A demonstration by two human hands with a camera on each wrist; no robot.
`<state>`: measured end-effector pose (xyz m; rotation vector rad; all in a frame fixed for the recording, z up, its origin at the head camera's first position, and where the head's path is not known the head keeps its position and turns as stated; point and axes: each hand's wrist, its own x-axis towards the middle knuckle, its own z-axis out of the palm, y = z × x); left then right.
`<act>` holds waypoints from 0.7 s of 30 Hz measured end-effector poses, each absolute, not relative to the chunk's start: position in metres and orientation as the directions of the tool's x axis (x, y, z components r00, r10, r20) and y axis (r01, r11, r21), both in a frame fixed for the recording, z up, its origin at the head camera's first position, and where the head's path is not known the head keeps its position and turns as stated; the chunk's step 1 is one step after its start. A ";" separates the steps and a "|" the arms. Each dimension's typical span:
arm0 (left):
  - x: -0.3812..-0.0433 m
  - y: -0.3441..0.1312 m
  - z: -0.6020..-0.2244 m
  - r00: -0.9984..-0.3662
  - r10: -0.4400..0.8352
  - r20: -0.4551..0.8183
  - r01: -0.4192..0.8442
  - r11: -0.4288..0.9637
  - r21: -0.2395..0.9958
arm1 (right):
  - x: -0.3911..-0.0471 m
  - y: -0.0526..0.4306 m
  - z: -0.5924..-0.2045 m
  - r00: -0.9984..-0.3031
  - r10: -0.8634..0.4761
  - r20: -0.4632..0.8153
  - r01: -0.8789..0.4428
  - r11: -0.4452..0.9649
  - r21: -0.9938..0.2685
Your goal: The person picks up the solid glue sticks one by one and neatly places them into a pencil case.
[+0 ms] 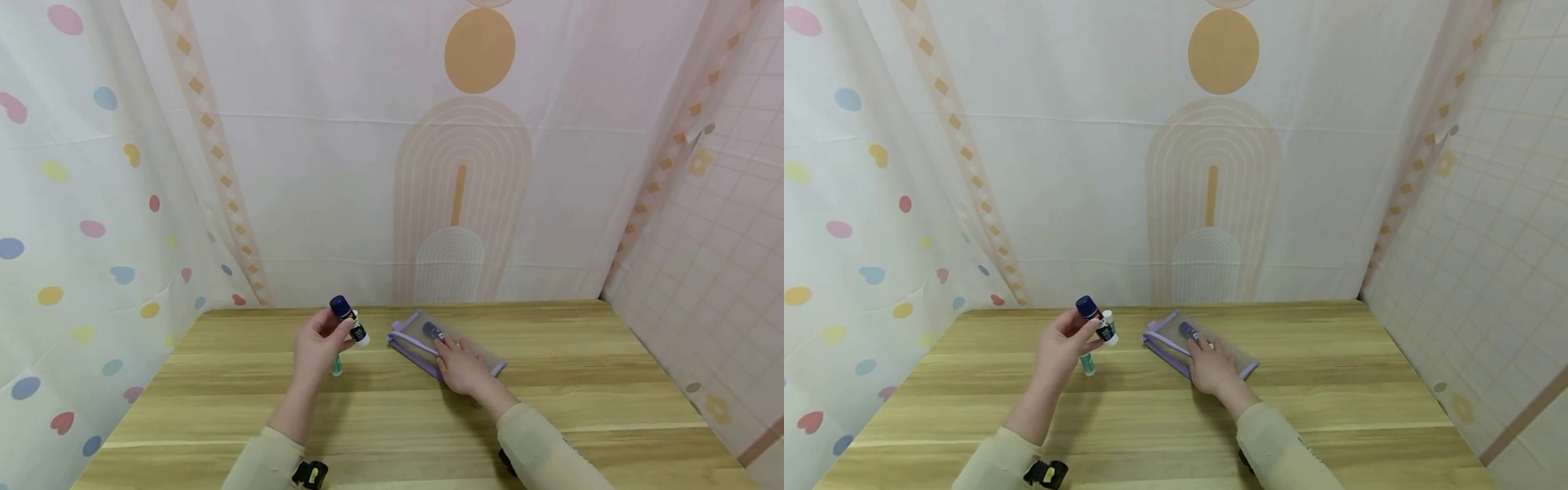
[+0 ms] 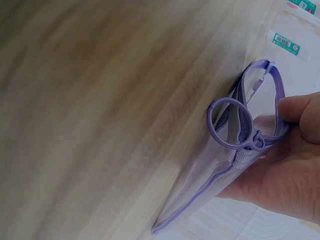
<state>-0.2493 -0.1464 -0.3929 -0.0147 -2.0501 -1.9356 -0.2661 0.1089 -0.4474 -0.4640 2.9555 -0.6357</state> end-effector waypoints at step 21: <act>-0.244 -0.106 -0.418 -0.988 -0.110 0.112 0.119 -0.060 0.991 | -0.267 0.109 -0.448 -0.949 -0.315 -0.018 -0.279 0.864 -0.419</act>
